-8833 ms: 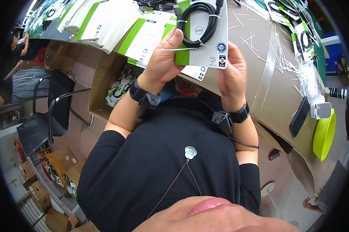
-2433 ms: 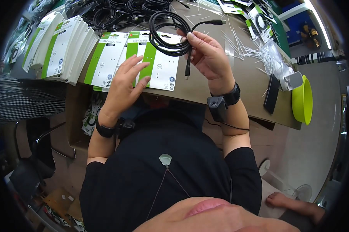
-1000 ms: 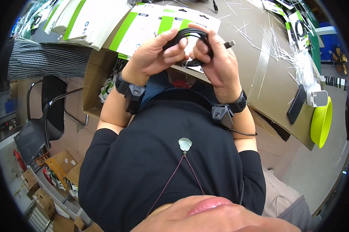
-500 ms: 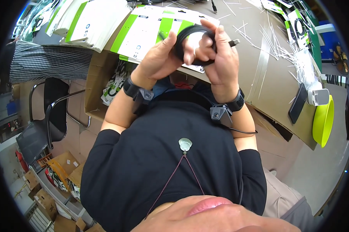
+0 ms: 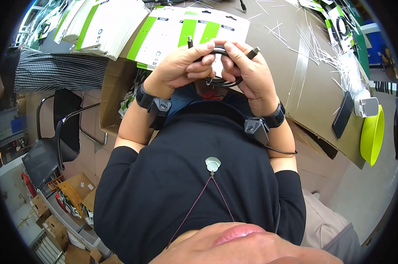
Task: The person packages USB cables by hand by placing a cable onto a cardboard backing, threading a plastic tie through the backing, and pulling it tight. They then turn the package over and repeat the process with a second tie to secure the other side of the cable before setting the finished package aside.
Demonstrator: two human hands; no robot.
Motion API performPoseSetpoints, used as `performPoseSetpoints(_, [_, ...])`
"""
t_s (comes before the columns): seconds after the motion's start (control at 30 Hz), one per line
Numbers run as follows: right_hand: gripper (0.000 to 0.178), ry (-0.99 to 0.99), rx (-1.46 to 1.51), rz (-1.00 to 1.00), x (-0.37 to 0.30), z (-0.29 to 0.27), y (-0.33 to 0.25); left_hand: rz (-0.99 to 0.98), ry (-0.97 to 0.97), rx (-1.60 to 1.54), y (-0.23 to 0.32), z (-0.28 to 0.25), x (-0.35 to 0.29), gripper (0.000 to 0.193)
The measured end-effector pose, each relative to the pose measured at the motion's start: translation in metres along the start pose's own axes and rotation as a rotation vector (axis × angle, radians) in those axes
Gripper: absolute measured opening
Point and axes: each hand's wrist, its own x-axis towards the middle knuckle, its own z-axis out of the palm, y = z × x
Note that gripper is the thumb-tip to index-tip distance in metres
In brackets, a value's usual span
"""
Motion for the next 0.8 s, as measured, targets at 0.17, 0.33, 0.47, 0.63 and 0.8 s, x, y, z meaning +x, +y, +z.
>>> performPoseSetpoints(0.17, [0.043,0.221,0.446,-0.189,0.006,0.015,0.011,0.134,-0.095,-0.056,-0.011,-0.005,0.008,0.040])
performPoseSetpoints(0.33, [0.035,-0.043,0.389,-0.115,0.004,-0.008,0.017,-0.056,-0.234,-0.169,0.003,-0.002,0.003,0.039])
performPoseSetpoints(0.47, [0.032,-0.065,0.167,-0.061,-0.001,-0.006,0.008,-0.085,-0.072,0.005,0.015,0.006,-0.001,0.037])
performPoseSetpoints(0.63, [0.028,0.048,0.156,-0.116,0.005,-0.005,0.014,0.106,-0.068,-0.056,-0.006,-0.006,0.005,0.037])
performPoseSetpoints(0.8, [0.026,0.153,0.230,-0.061,0.004,-0.003,0.017,-0.016,-0.022,0.125,0.000,-0.001,0.006,0.033])
